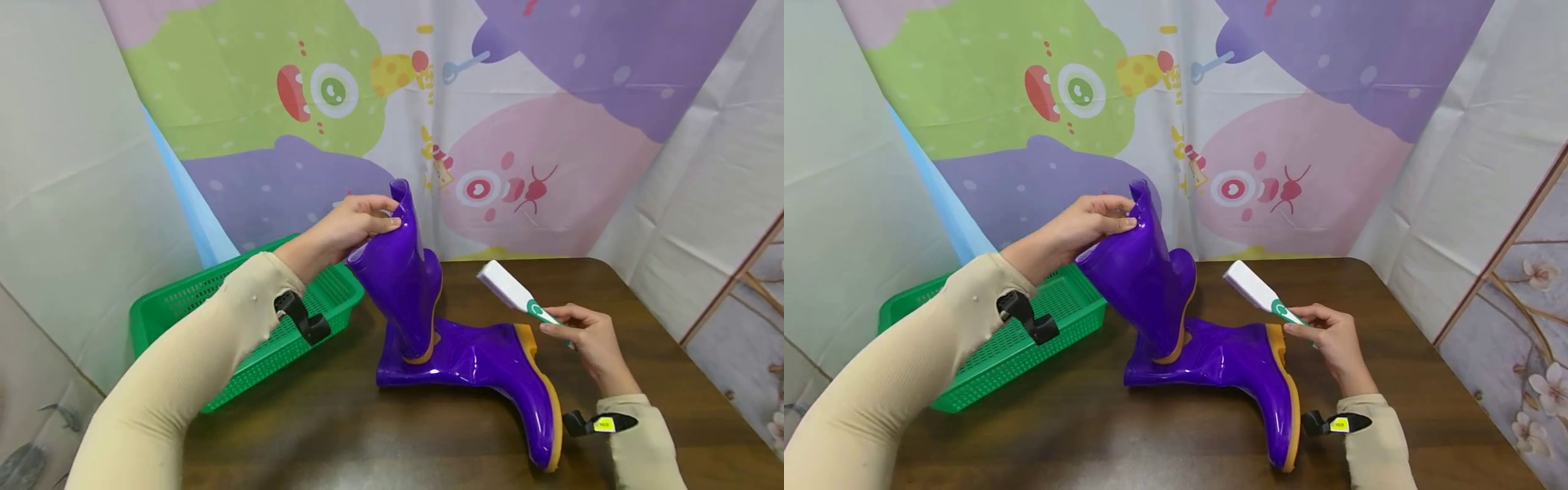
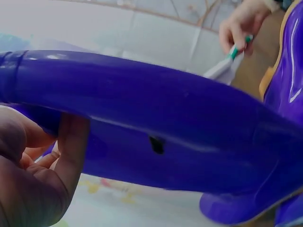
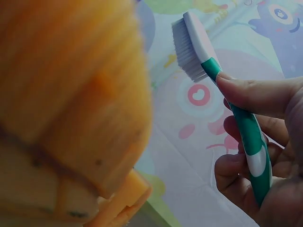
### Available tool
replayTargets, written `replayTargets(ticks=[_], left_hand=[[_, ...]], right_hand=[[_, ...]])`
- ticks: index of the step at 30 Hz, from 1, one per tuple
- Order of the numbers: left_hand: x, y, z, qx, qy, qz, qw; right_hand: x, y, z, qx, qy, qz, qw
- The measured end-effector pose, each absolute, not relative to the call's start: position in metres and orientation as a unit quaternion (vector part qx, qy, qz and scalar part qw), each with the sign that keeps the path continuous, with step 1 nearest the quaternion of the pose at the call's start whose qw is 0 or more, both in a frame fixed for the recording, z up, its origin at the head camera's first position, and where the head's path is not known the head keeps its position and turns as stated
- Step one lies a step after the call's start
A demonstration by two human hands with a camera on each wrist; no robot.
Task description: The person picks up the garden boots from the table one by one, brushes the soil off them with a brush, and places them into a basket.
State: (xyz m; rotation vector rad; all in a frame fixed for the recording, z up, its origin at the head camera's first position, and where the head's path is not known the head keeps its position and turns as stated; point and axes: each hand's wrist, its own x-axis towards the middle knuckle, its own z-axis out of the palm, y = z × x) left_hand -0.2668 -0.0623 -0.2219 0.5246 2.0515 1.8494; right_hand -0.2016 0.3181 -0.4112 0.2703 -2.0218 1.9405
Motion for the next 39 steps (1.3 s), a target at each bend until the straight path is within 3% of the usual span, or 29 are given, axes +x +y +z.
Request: replayTargets(ticks=[18,28,39], left_hand=[[-0.28,-0.089,-0.177,0.243,0.851,0.461,0.063],[-0.285,-0.098,-0.159,0.354,0.91,0.216,-0.022],[-0.285,-0.095,-0.144,0.429,0.888,0.119,-0.11]], right_hand=[[-0.201,0.319,-0.413,0.091,-0.71,0.679,0.161],[-0.2,0.322,-0.409,0.095,-0.706,0.683,0.161],[-0.198,0.325,-0.41,0.089,-0.706,0.683,0.166]])
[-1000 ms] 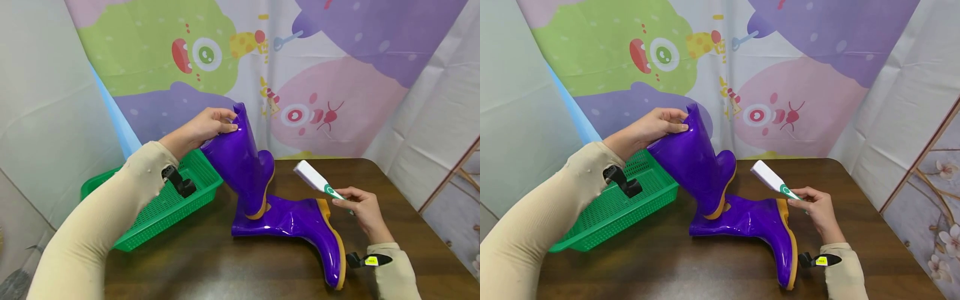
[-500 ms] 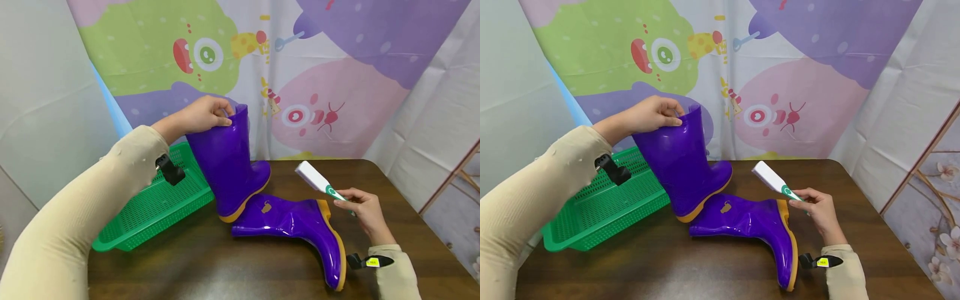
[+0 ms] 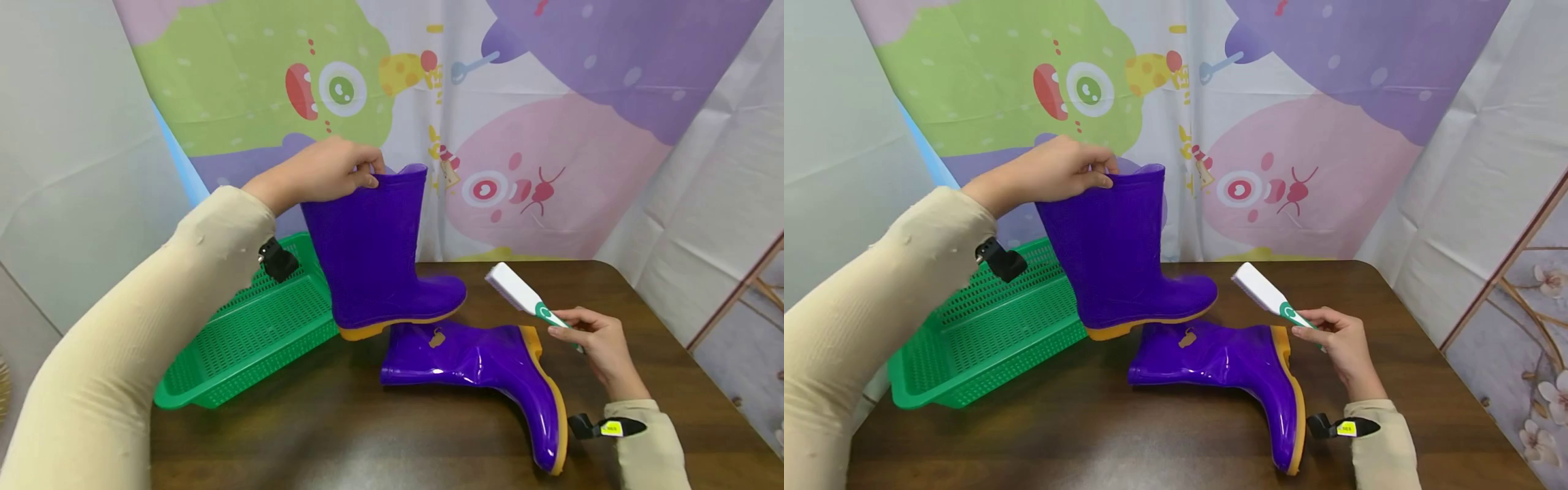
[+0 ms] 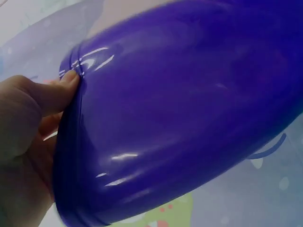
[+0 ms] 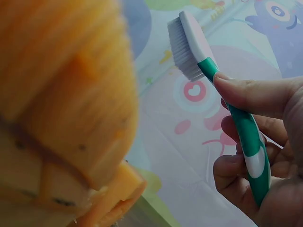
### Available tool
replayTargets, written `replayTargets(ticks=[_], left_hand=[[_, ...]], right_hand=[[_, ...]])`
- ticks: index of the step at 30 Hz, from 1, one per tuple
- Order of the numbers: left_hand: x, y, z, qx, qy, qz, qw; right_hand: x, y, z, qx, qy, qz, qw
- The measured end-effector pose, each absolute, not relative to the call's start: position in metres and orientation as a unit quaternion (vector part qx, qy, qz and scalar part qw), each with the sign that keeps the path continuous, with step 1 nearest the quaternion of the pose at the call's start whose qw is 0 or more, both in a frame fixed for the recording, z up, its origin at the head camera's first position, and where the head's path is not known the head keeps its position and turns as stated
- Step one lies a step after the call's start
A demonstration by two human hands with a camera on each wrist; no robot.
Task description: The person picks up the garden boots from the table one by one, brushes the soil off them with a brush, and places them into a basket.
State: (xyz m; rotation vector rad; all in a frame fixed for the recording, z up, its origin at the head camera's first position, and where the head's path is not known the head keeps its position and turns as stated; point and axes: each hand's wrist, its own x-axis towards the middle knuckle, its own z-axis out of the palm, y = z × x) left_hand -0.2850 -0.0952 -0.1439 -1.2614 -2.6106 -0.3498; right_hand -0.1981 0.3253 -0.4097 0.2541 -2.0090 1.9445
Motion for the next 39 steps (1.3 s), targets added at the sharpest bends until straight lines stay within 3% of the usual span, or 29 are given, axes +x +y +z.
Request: replayTargets(ticks=[8,22,30,34,39], left_hand=[[-0.283,-0.084,-0.146,-0.406,-0.892,-0.117,0.161],[-0.291,-0.06,-0.157,-0.524,-0.809,-0.154,0.218],[-0.294,-0.042,-0.17,-0.571,-0.738,-0.194,0.303],[-0.3,-0.04,-0.185,-0.595,-0.704,-0.205,0.328],[-0.306,-0.046,-0.221,-0.605,-0.704,-0.187,0.321]], right_hand=[[-0.198,0.327,-0.41,0.088,-0.698,0.689,0.175],[-0.199,0.328,-0.406,0.077,-0.687,0.7,0.18],[-0.198,0.33,-0.407,0.059,-0.682,0.705,0.185],[-0.198,0.332,-0.406,0.048,-0.675,0.711,0.19],[-0.2,0.332,-0.404,0.046,-0.673,0.714,0.188]])
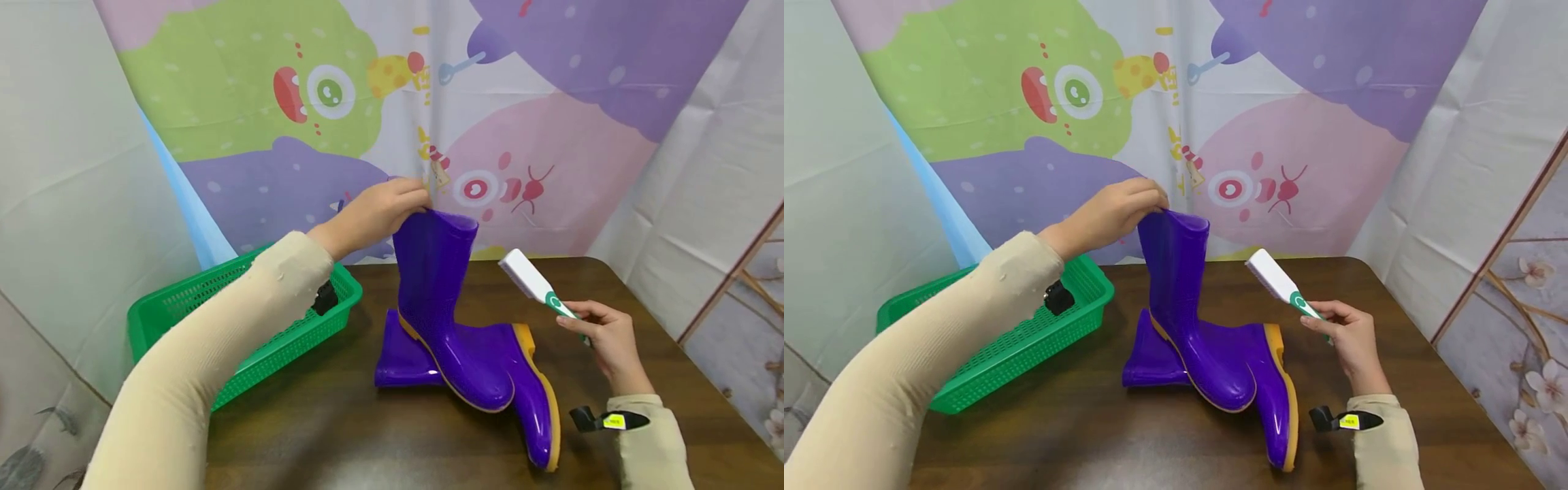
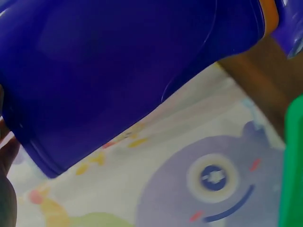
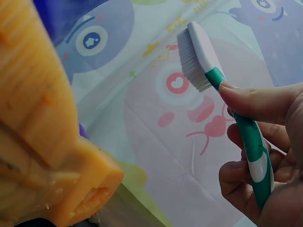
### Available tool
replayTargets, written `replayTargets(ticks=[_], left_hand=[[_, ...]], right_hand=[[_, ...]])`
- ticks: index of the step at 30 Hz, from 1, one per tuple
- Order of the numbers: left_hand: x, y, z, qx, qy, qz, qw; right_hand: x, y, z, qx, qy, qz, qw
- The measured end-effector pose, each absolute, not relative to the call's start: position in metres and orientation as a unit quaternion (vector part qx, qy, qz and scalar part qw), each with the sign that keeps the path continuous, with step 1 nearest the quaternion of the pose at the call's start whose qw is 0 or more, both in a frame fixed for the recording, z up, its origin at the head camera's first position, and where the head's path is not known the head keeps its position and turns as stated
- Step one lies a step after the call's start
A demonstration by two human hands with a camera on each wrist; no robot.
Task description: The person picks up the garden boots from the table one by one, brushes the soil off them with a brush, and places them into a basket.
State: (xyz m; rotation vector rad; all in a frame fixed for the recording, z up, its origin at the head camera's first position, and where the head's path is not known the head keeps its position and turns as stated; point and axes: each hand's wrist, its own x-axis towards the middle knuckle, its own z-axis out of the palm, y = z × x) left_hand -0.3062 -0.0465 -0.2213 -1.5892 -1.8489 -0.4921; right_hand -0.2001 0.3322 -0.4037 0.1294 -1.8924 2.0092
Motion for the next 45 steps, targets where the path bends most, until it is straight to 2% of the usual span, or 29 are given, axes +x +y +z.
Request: replayTargets(ticks=[7,15,32,45], left_hand=[[-0.309,-0.063,-0.252,-0.602,-0.705,-0.216,0.306],[-0.305,-0.093,-0.274,-0.601,-0.7,-0.178,0.341],[-0.278,-0.156,-0.291,-0.615,-0.711,-0.113,0.322],[-0.253,-0.187,-0.302,-0.656,-0.662,-0.022,0.363]], right_hand=[[-0.2,0.33,-0.407,0.054,-0.674,0.715,0.177],[-0.2,0.328,-0.407,0.057,-0.679,0.71,0.175],[-0.2,0.319,-0.408,0.073,-0.712,0.68,0.16],[-0.199,0.311,-0.403,0.109,-0.765,0.624,0.117]])
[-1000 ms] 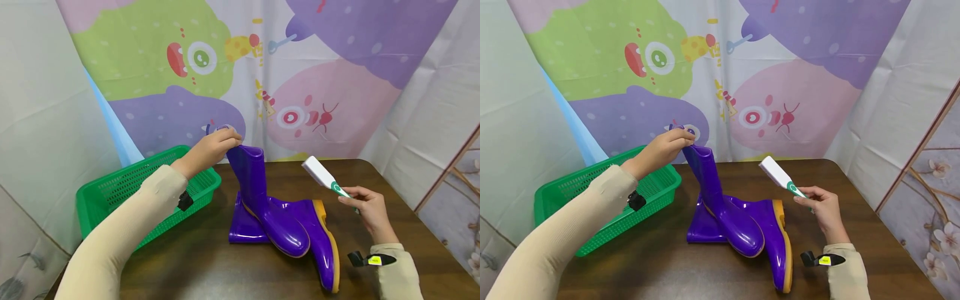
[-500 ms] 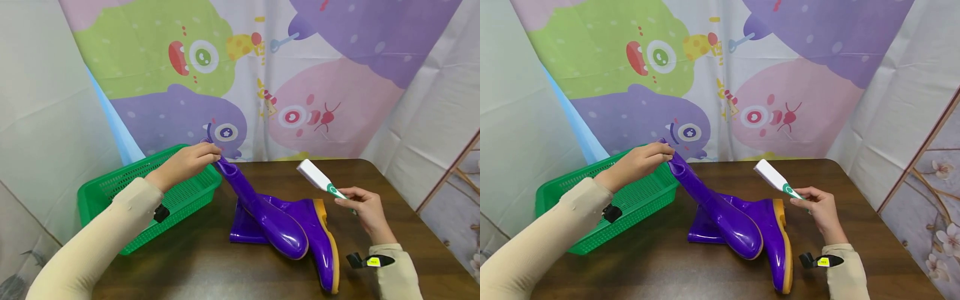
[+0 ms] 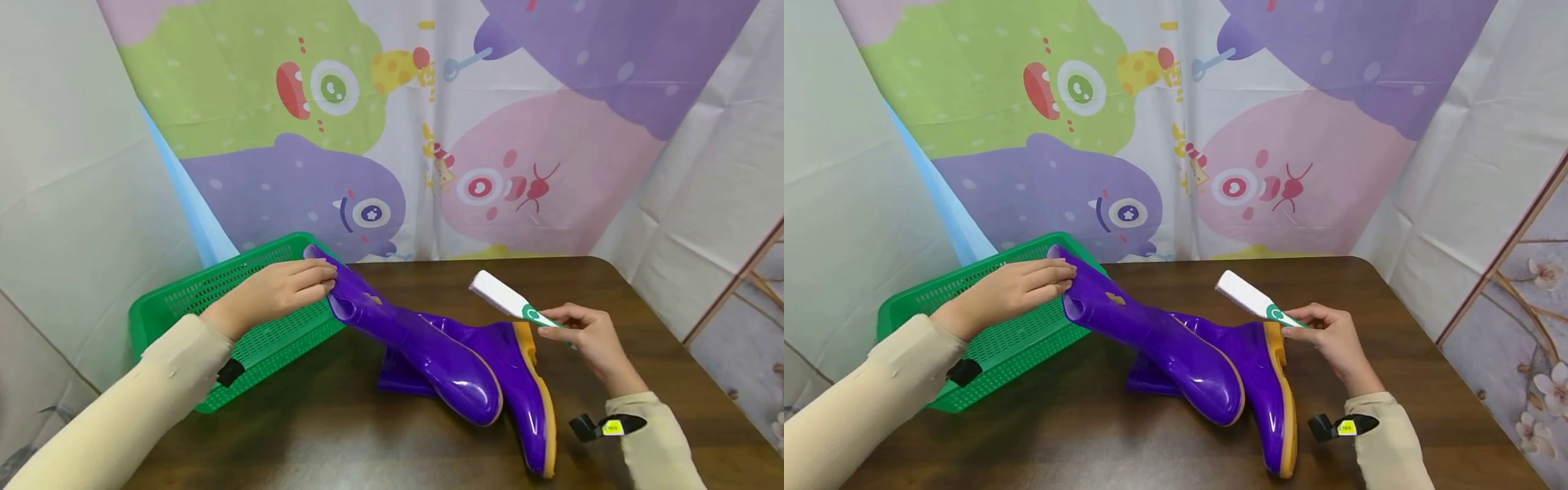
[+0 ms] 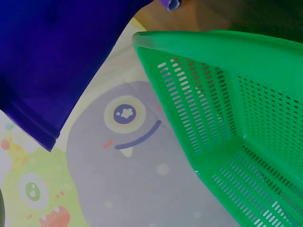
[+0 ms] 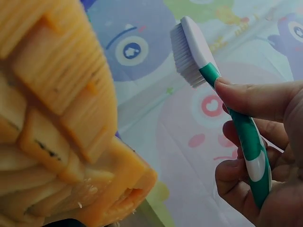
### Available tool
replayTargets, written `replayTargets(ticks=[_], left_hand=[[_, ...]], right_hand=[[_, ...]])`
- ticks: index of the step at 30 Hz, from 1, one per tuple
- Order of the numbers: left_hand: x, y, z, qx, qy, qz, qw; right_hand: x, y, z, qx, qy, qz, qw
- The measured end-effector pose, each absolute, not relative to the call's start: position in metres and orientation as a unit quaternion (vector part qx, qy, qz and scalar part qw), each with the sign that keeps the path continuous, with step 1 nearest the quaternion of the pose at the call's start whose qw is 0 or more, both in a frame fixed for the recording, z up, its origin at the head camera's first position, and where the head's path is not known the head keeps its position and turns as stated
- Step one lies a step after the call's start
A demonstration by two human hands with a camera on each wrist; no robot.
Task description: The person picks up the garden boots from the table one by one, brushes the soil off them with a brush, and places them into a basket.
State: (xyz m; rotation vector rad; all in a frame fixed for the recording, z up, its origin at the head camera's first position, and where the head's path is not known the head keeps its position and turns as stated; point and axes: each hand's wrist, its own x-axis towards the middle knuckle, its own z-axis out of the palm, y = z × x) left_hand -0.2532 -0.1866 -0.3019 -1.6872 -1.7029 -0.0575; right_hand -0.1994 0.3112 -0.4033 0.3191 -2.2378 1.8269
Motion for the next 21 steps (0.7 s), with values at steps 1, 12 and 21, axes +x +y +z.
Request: replayTargets(ticks=[1,12,21], left_hand=[[-0.251,-0.188,-0.303,-0.657,-0.66,-0.018,0.364],[-0.234,-0.211,-0.318,-0.644,-0.669,0.018,0.37],[-0.219,-0.219,-0.328,-0.638,-0.669,0.017,0.38]], right_hand=[[-0.199,0.31,-0.402,0.112,-0.774,0.612,0.116],[-0.2,0.289,-0.39,0.149,-0.815,0.553,0.092],[-0.201,0.272,-0.386,0.195,-0.809,0.547,0.088]])
